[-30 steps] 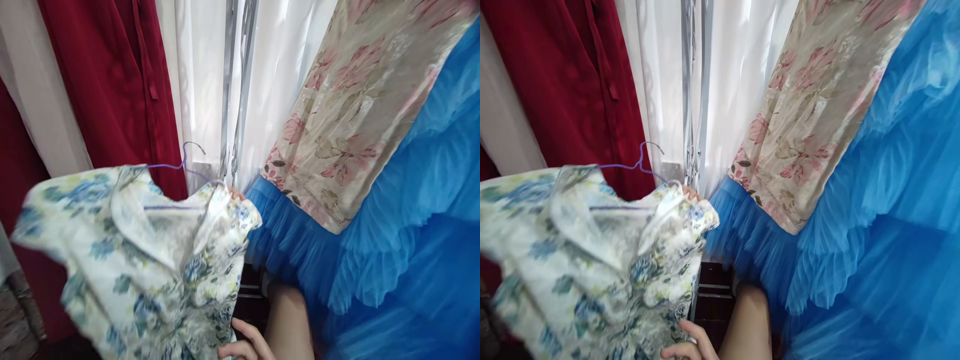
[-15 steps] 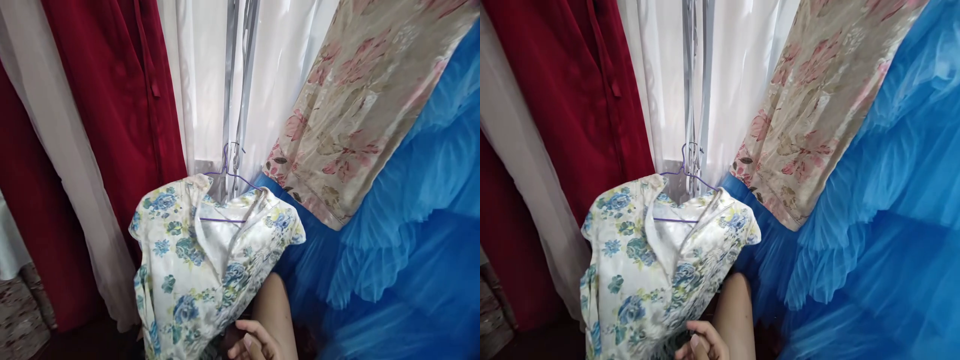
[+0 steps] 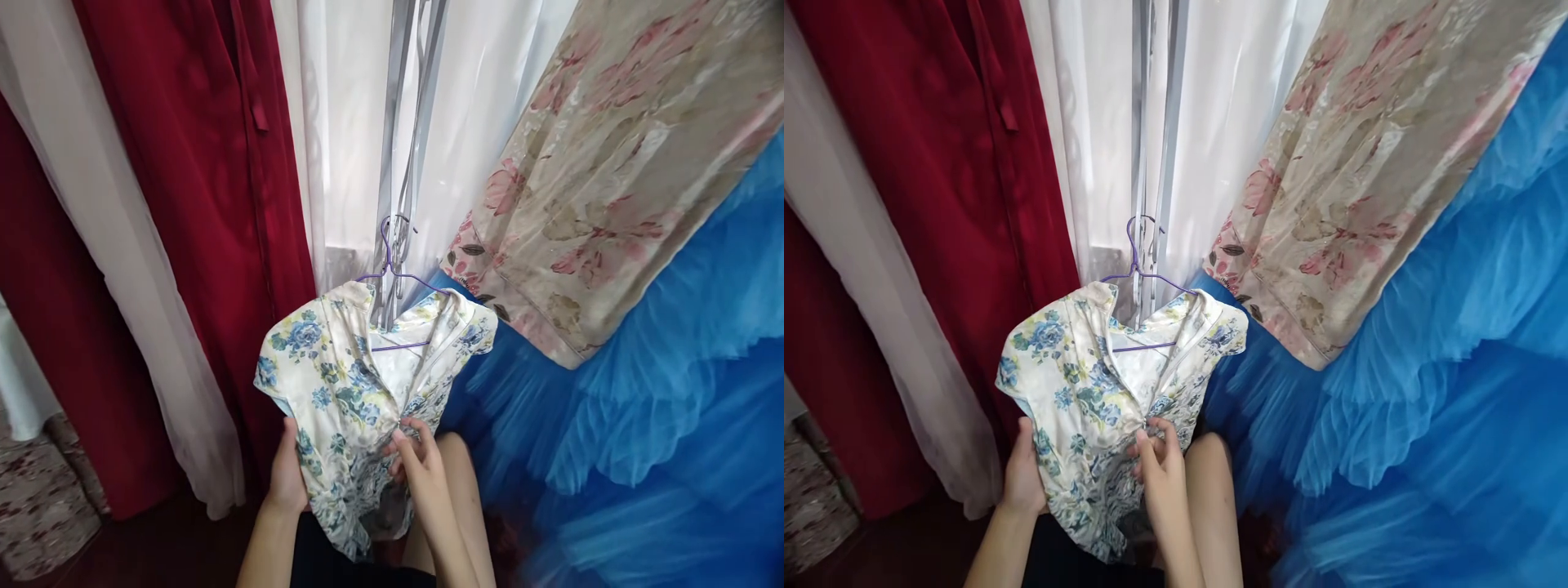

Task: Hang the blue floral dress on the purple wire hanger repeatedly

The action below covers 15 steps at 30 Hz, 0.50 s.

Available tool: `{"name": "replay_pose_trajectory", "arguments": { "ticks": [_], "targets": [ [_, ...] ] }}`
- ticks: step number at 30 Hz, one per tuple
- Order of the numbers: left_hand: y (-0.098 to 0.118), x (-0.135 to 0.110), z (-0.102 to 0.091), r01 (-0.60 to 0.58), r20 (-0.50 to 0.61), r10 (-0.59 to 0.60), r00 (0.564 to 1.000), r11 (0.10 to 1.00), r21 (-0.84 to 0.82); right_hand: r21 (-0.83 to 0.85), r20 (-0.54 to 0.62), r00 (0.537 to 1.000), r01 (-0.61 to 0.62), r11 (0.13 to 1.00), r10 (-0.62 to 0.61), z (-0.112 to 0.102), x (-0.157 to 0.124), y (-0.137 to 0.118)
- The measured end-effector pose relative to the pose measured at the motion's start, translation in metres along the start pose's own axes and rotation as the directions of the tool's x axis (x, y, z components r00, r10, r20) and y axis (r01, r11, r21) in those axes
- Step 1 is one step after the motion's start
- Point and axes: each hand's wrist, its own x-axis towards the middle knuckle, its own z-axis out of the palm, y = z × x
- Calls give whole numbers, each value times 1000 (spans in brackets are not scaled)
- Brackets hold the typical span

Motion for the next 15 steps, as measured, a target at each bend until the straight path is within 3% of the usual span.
{"name": "replay_pose_trajectory", "arguments": {
  "ticks": [5,12,15],
  "targets": [
    [-10,-3,4,76,32,-78,996,995,58,16,35,992,123,992,-123,17,13,0],
    [-11,-1,8,144,36,-147,988,987,73,101,4,998,59,993,-60,2,12,17],
    [-13,2,14,82,50,-88,995,991,110,124,-50,997,70,990,-64,1,18,18]
  ]
}}
